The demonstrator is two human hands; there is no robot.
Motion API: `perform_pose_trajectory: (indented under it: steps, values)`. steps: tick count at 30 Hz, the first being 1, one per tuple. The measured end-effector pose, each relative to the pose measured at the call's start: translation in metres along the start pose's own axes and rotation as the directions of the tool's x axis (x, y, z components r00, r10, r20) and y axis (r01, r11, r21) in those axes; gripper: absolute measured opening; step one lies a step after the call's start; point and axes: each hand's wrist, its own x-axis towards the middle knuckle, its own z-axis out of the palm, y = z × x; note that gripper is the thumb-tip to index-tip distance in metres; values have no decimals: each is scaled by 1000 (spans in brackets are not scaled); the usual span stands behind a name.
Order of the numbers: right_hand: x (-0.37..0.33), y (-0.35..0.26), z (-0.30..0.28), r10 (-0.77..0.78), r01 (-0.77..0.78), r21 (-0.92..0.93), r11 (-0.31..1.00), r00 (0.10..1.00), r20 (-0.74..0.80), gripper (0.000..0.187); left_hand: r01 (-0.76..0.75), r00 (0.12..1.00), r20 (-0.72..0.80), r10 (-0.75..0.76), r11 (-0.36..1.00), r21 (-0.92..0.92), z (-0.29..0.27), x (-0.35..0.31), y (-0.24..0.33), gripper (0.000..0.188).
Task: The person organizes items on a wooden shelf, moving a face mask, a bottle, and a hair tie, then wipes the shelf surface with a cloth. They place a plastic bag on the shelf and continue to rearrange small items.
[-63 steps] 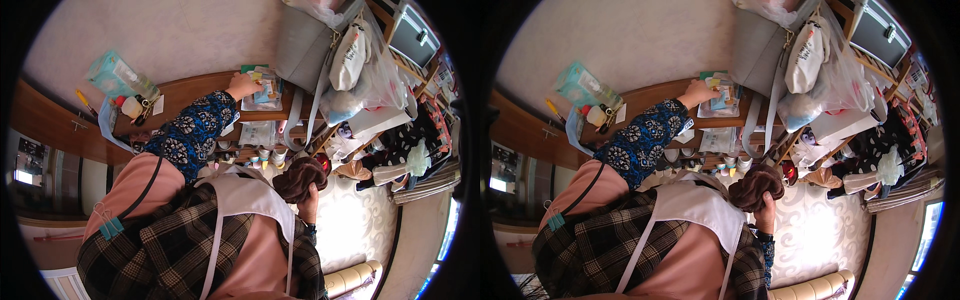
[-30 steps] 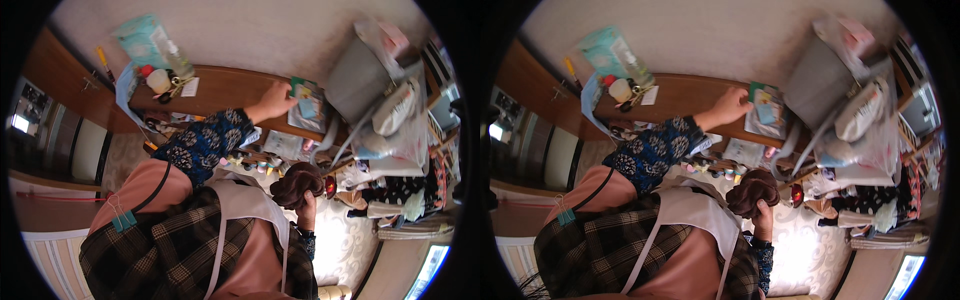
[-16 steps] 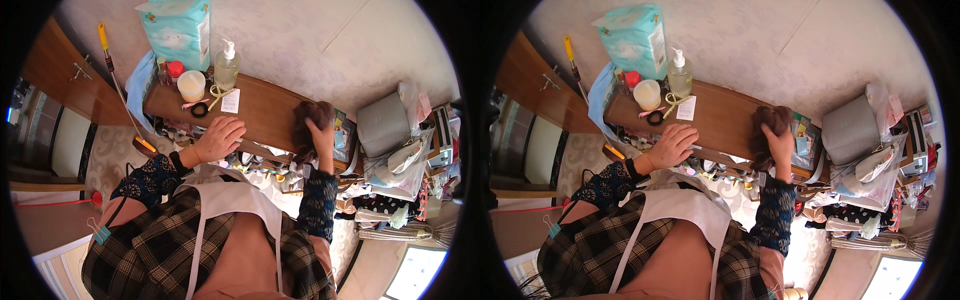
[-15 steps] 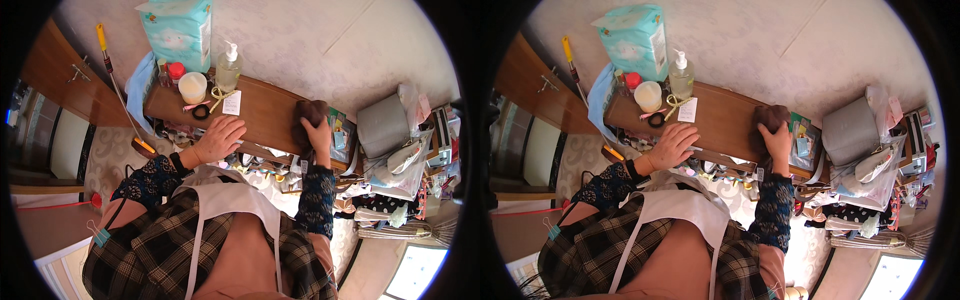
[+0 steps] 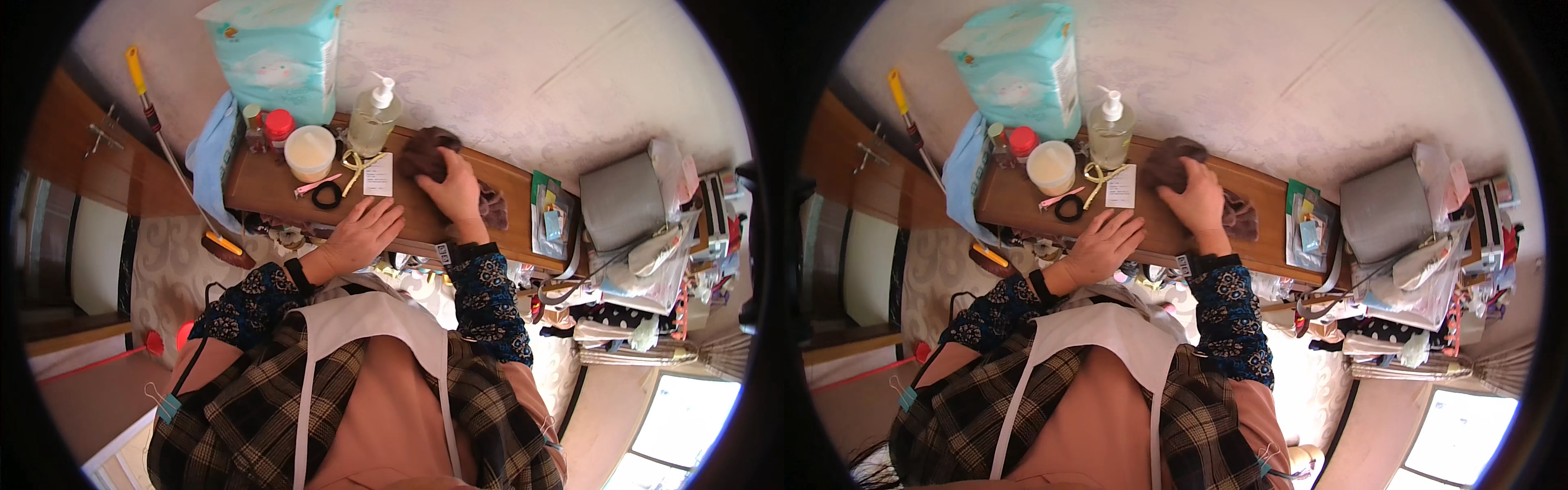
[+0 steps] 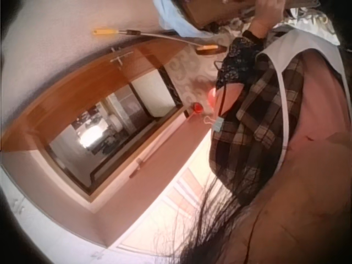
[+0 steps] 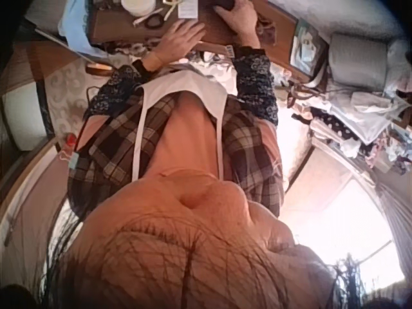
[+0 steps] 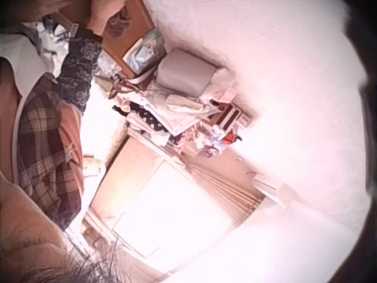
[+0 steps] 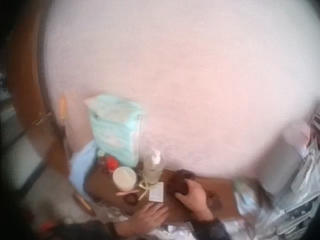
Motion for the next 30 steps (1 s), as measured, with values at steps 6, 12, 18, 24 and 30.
perform_pose_trajectory:
  steps: [6,12,18,24,30]
  values:
    - [-62,-23,-32,-2,-8,94,996,995,104,57,3,1000,-15,-4,1000,-23,0,-1,-2,35]
    - [-89,24,-83,109,-93,-276,957,993,46,57,19,998,-59,-20,999,-26,1,-2,-3,35]
    - [-93,37,-66,188,-224,-276,935,971,-151,56,-4,987,-159,-17,991,-133,5,-3,-5,29]
    - [-89,-12,-24,72,-80,-29,996,978,-198,50,-24,983,-185,-6,987,-160,13,-4,-5,23]
    - [-74,-58,-4,305,-256,511,820,952,-12,39,-68,981,-189,40,987,-143,13,-7,-10,26]
